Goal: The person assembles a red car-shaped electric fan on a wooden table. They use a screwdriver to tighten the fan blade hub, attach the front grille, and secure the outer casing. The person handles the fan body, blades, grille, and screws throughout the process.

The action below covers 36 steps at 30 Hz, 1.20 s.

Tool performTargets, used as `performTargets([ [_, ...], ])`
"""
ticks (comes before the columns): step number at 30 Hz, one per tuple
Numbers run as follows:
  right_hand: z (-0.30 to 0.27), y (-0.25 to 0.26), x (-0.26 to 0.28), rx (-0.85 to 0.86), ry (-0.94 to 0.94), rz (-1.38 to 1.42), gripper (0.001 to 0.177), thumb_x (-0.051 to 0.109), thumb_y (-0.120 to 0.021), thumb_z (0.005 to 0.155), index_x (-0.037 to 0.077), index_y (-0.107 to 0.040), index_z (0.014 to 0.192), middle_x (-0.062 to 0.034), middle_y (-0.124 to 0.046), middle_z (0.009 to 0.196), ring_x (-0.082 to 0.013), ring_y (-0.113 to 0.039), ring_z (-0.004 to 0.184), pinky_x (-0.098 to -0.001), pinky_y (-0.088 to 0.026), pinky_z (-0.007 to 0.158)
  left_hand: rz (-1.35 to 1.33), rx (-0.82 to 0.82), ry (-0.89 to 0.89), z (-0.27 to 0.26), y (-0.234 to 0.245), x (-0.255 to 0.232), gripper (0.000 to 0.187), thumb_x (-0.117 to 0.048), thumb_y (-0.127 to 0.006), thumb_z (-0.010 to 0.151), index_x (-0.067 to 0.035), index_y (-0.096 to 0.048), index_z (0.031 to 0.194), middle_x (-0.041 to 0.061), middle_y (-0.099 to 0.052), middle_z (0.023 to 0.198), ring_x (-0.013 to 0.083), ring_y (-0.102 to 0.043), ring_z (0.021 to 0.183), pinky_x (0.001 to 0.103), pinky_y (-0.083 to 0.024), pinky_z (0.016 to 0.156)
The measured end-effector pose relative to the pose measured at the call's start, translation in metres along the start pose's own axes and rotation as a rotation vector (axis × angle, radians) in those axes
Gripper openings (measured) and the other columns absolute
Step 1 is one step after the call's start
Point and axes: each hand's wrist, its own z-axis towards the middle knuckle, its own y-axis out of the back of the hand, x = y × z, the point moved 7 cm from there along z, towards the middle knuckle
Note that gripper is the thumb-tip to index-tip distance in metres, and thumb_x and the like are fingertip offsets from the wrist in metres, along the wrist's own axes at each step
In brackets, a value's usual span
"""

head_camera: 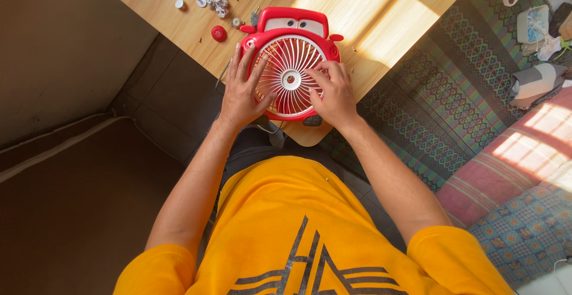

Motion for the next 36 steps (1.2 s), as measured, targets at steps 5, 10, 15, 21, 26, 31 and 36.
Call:
performTargets([
  [5,-0.013,0.002,0.002,-0.064,0.016,-0.097,0.049,0.017,-0.082,0.082,0.009,-0.068,0.129,-0.0139,-0.052,0.134,-0.0329,-0.044,0.132,-0.0496,-0.039,0.112,-0.026,-0.022,0.002,-0.001,0.0,0.002,0.099,-0.035,-0.094,0.076,-0.023,-0.042,0.16,0.014,-0.026,0.166,0.0401,-0.016,0.159,0.06,-0.027,0.128],
  [10,-0.013,-0.004,0.002,-0.041,0.043,-0.16,0.05,0.012,-0.078,0.085,0.009,-0.067,0.135,-0.0128,-0.051,0.143,-0.0319,-0.043,0.139,-0.049,-0.039,0.116,-0.04,-0.045,-0.026,-0.007,-0.001,0.001,0.098,-0.037,-0.095,0.078,-0.02,-0.044,0.159,0.014,-0.025,0.168,0.0409,-0.016,0.16,0.058,-0.029,0.128],
  [15,-0.016,-0.005,0.005,-0.072,0.103,-0.148,0.044,0.005,-0.076,0.089,0.007,-0.068,0.132,-0.0114,-0.054,0.141,-0.0314,-0.048,0.136,-0.0467,-0.044,0.115,-0.126,-0.05,0.002,-0.011,-0.003,0.006,0.101,-0.039,-0.101,0.064,-0.018,-0.051,0.149,0.016,-0.024,0.167,0.0435,-0.017,0.158,0.056,-0.033,0.127],
  [21,-0.014,-0.002,0.006,-0.091,0.128,-0.156,0.04,0.001,-0.075,0.091,0.006,-0.069,0.131,-0.0104,-0.057,0.142,-0.0312,-0.049,0.137,-0.0453,-0.045,0.116,-0.151,-0.041,0.02,-0.01,-0.003,0.012,0.093,-0.039,-0.103,0.058,-0.014,-0.056,0.135,0.016,-0.025,0.167,0.0429,-0.016,0.158,0.056,-0.033,0.127],
  [26,-0.014,-0.002,0.0,-0.087,0.117,-0.131,0.039,0.002,-0.076,0.09,0.006,-0.07,0.129,-0.0111,-0.057,0.141,-0.0314,-0.049,0.137,-0.0459,-0.045,0.116,-0.142,-0.038,0.039,-0.007,-0.006,0.012,0.09,-0.041,-0.102,0.06,-0.012,-0.056,0.132,0.016,-0.025,0.166,0.0416,-0.016,0.158,0.055,-0.033,0.127],
  [31,-0.016,-0.005,-0.004,-0.084,0.09,-0.115,0.035,0.005,-0.074,0.093,0.006,-0.07,0.127,-0.0104,-0.059,0.139,-0.0306,-0.049,0.136,-0.0457,-0.045,0.115,-0.133,-0.031,0.064,-0.007,-0.006,0.015,0.089,-0.042,-0.102,0.061,-0.009,-0.057,0.13,0.015,-0.028,0.165,0.0392,-0.018,0.158,0.053,-0.034,0.127],
  [36,-0.013,-0.001,-0.004,-0.087,0.092,-0.074,0.034,0.005,-0.073,0.092,0.005,-0.071,0.126,-0.0107,-0.059,0.136,-0.0307,-0.05,0.134,-0.0453,-0.045,0.115,-0.116,-0.019,0.055,-0.005,-0.004,0.015,0.086,-0.038,-0.101,0.062,-0.009,-0.058,0.13,0.014,-0.029,0.166,0.038,-0.019,0.158,0.053,-0.036,0.125],
])
